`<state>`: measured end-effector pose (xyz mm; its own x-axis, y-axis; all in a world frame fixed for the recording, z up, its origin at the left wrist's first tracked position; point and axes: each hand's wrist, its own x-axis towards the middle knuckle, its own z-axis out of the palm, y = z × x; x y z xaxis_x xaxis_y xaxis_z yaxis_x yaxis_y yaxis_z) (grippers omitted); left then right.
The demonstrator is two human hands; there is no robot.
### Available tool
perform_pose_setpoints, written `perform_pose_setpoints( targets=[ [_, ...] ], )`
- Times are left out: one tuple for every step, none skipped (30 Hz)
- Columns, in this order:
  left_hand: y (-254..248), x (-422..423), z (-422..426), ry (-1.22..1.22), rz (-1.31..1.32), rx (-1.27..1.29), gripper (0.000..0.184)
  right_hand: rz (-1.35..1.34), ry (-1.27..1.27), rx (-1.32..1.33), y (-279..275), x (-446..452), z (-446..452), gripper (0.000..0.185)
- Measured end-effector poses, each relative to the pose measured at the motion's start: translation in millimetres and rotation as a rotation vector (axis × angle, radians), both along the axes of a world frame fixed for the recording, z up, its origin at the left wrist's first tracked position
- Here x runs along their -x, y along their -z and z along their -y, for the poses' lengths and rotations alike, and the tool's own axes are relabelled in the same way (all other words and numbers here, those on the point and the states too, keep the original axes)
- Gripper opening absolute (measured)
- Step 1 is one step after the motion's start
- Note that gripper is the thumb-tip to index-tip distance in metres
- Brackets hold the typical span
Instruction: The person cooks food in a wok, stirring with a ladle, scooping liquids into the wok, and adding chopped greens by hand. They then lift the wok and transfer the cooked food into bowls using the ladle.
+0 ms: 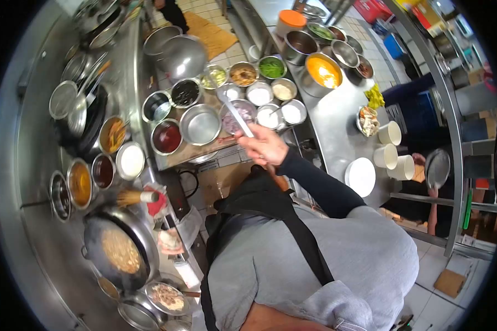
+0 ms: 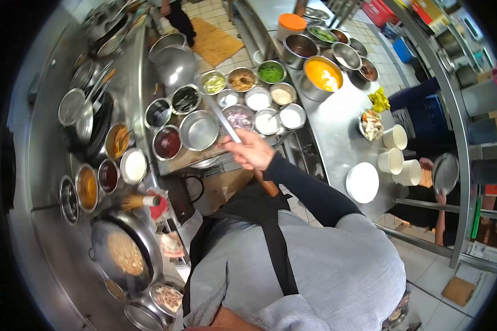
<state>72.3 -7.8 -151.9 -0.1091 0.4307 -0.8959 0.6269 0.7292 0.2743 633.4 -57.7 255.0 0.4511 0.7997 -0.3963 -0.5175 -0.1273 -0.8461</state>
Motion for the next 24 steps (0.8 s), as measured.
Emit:
perform_pose_setpoints(
  targets=[
    [-1.4, -11.3, -3.8, 0.031, -0.007, 0.002, 0.018, 0.039, 0.078, 0.014, 1.9, -20.4, 28.1, 0.023],
    [-2.5, -22.2, -6.4, 0.058, -0.016, 0.002, 0.018, 0.105, 0.188, 0.086, -0.1, -35.6, 56.2, 0.025],
    [-5.4, -33.3, -7.6, 0.078, -0.022, -0.002, 0.018, 0.174, 0.313, 0.139, -4.8, -48.5, 78.9, 0.025],
    [-6.5, -44.6, -8.3, 0.094, -0.03, -0.006, 0.017, 0.173, 0.424, 0.183, -4.8, -61.2, 99.7, 0.024],
    [-7.6, -55.2, -7.6, 0.111, -0.039, -0.009, 0.017, 0.173, 0.498, 0.227, -10.8, -72.0, 121.6, 0.02],
    [-10.0, -67.0, -7.1, 0.131, -0.045, -0.011, 0.017, 0.191, 0.563, 0.256, -9.3, -82.1, 142.2, 0.019],
    [-12.1, -77.7, -6.4, 0.146, -0.05, -0.015, 0.017, 0.168, 0.62, 0.27, -9.3, -89.9, 162.4, 0.021],
    [-15.2, -88.7, -6.8, 0.165, -0.055, -0.02, 0.017, 0.476, 0.554, 0.442, 12.9, -107.6, 192.6, 0.024],
    [-18.7, -98.9, -6.3, 0.179, -0.063, -0.026, 0.016, 0.689, 0.487, 0.568, 21.7, -120.5, 211.8, 0.024],
    [-23.5, -111.2, -6.6, 0.196, -0.066, -0.033, 0.016, 0.902, 0.432, 0.708, 22.0, -132.4, 225.7, 0.025],
    [-28.7, -121.1, -8.7, 0.22, -0.074, -0.037, 0.016, 1.02, 0.386, 0.805, 18.8, -140.0, 240.2, 0.024],
    [-34.3, -132.3, -9.7, 0.237, -0.073, -0.044, 0.016, 1.139, 0.337, 0.901, 13.4, -147.1, 249.2, 0.023],
    [-38.0, -142.1, -10.9, 0.248, -0.074, -0.049, 0.016, 1.174, 0.307, 0.933, 17.1, -157.5, 259.2, 0.023],
    [-42.7, -150.0, -12.2, 0.258, -0.075, -0.056, 0.015, 1.211, 0.275, 0.965, 22.1, -170.5, 268.3, 0.024],
    [-48.2, -161.7, -14.4, 0.267, -0.072, -0.06, 0.015, 1.251, 0.242, 0.994, 27.4, -185.0, 275.9, 0.025],
    [-54.8, -171.7, -15.8, 0.275, -0.071, -0.063, 0.015, 1.266, 0.169, 1.04, 33.0, -198.5, 283.5, 0.026],
    [-60.7, -182.1, -16.0, 0.283, -0.071, -0.068, 0.015, 1.242, 0.091, 1.062, 36.7, -211.7, 289.9, 0.026],
    [-63.1, -189.1, -16.0, 0.286, -0.066, -0.072, 0.015, 1.218, 0.013, 1.081, 39.6, -225.6, 294.2, 0.026],
    [-63.6, -192.8, -17.1, 0.291, -0.069, -0.072, 0.015, 1.194, -0.065, 1.099, 40.3, -238.0, 295.2, 0.026],
    [-62.3, -198.5, -16.7, 0.27, -0.056, -0.083, 0.015, 1.161, -0.12, 1.061, 37.7, -248.9, 295.4, 0.024],
    [-62.1, -203.1, -15.5, 0.265, -0.045, -0.085, 0.015, 1.365, -0.129, 0.921, 63.7, -267.8, 309.8, 0.022],
    [-61.2, -204.4, -13.3, 0.251, -0.036, -0.089, 0.015, 0.894, -0.044, 0.896, 31.3, -271.1, 295.5, 0.023],
    [-59.4, -205.3, -10.4, 0.238, -0.029, -0.092, 0.015, 0.428, 0.033, 0.84, -4.0, -273.8, 279.9, 0.024],
    [-55.6, -204.6, -8.0, 0.226, -0.021, -0.091, 0.015, 0.26, 0.042, 0.729, -9.8, -285.0, 285.9, 0.023]
  ],
)
